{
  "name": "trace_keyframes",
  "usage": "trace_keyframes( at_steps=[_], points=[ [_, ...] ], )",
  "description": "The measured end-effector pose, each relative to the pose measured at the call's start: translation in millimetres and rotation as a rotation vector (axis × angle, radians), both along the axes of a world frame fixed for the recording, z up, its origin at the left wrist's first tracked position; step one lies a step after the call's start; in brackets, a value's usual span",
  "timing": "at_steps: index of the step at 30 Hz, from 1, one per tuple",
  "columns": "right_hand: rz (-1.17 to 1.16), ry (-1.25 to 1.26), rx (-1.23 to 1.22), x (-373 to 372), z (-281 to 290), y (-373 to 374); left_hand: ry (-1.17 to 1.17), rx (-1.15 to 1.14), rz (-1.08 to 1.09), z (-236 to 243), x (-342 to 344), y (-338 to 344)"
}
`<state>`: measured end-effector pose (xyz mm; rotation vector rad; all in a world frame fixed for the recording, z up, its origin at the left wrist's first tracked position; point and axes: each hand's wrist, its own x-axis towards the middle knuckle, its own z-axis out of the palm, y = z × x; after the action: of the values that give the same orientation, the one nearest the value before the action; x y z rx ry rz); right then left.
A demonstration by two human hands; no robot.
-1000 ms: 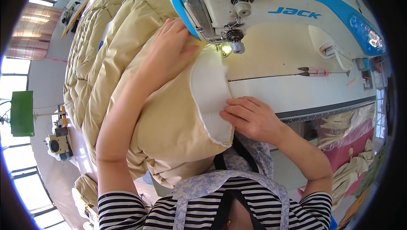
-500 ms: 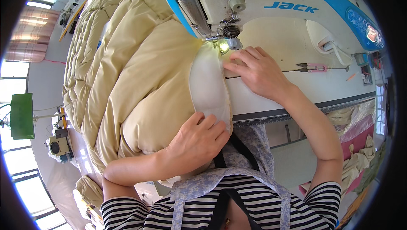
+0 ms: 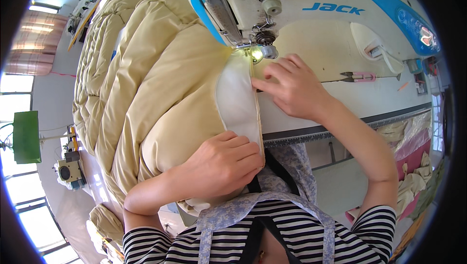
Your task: The person sews a beige quilted jacket using a sewing machine. They guide the fabric under the needle, align edges, and adjust the jacket as needed while operating the machine.
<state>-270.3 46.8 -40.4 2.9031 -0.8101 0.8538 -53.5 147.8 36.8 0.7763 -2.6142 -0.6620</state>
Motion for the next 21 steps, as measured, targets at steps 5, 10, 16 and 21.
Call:
trace_keyframes(
  at_steps=[5, 10, 16, 21],
  points=[
    [0.225, -0.194, 0.006, 2, -13, 46, 0.021, 0.076, 0.013, -4, -3, -7],
    [0.223, -0.199, 0.167, -3, -27, 63, -0.212, -0.307, 0.403, -11, 3, -43],
    [0.202, -0.245, 0.227, -6, -26, 61, -0.295, -0.344, 0.373, -44, 10, -65],
    [0.2, -0.246, 0.225, -6, -26, 62, -0.325, -0.334, 0.382, -51, 9, -63]
  ],
)
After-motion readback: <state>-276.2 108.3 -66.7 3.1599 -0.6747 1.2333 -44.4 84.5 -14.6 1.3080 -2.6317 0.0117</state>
